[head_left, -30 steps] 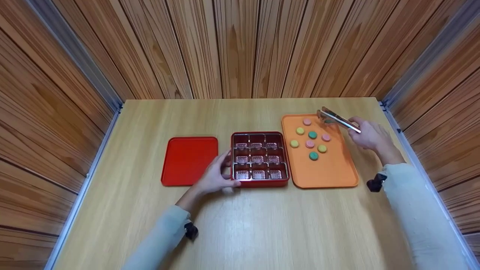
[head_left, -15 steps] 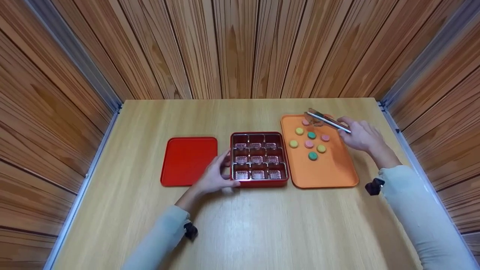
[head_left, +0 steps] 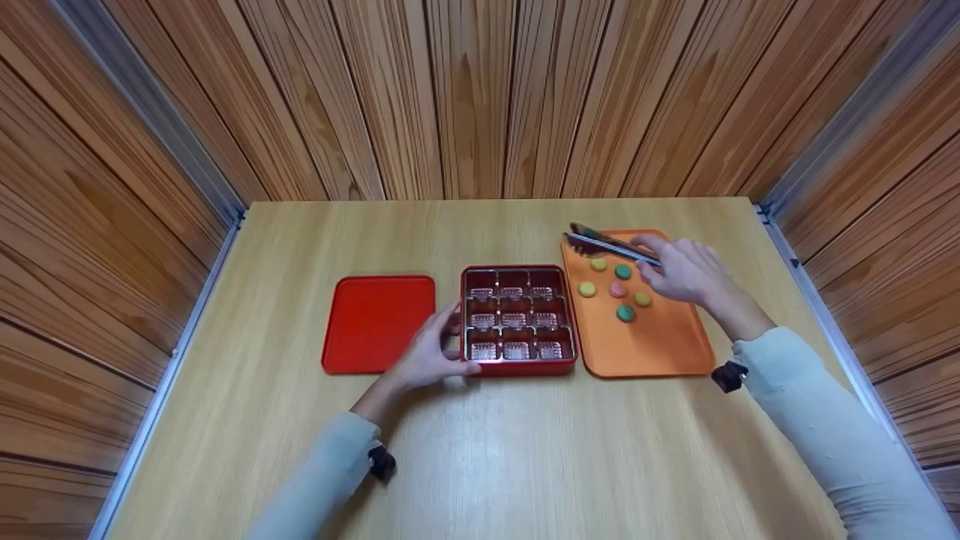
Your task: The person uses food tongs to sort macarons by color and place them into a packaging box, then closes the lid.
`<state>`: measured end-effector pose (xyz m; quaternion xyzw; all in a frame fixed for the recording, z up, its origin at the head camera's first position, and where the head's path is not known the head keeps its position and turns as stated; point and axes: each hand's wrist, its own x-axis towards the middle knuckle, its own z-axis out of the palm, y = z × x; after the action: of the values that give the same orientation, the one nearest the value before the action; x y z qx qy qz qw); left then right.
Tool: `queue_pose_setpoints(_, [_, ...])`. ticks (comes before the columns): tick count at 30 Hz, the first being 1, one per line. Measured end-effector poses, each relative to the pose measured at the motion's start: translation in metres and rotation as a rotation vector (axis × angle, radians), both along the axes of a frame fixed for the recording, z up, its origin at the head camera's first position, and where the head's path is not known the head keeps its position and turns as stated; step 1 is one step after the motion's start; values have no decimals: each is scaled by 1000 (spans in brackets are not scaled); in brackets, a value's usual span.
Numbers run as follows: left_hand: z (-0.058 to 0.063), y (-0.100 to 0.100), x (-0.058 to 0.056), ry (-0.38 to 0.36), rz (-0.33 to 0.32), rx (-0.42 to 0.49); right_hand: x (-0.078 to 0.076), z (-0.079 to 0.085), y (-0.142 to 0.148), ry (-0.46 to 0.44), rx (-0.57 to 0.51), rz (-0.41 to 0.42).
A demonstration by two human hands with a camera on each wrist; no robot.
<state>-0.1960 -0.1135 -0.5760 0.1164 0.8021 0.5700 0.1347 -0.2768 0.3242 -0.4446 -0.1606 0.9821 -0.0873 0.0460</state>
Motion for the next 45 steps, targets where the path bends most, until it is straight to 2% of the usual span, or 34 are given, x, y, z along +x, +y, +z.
queue_pose_setpoints(11, [2,0,0,-19,8,13,-1,1,-46,9,-37,102])
queue_pose_setpoints(17, [3,0,0,-6,3,-2,-3,1,-69,36,-18,138])
queue_pose_setpoints(28, [2,1,0,7,8,-29,3,-6,-107,63,-35,207])
queue_pose_setpoints(36, [2,1,0,-3,7,-24,10,-13,-128,18,-32,208])
queue_pose_setpoints(45, [2,0,1,-10,11,-13,13,-19,-133,6,10,202])
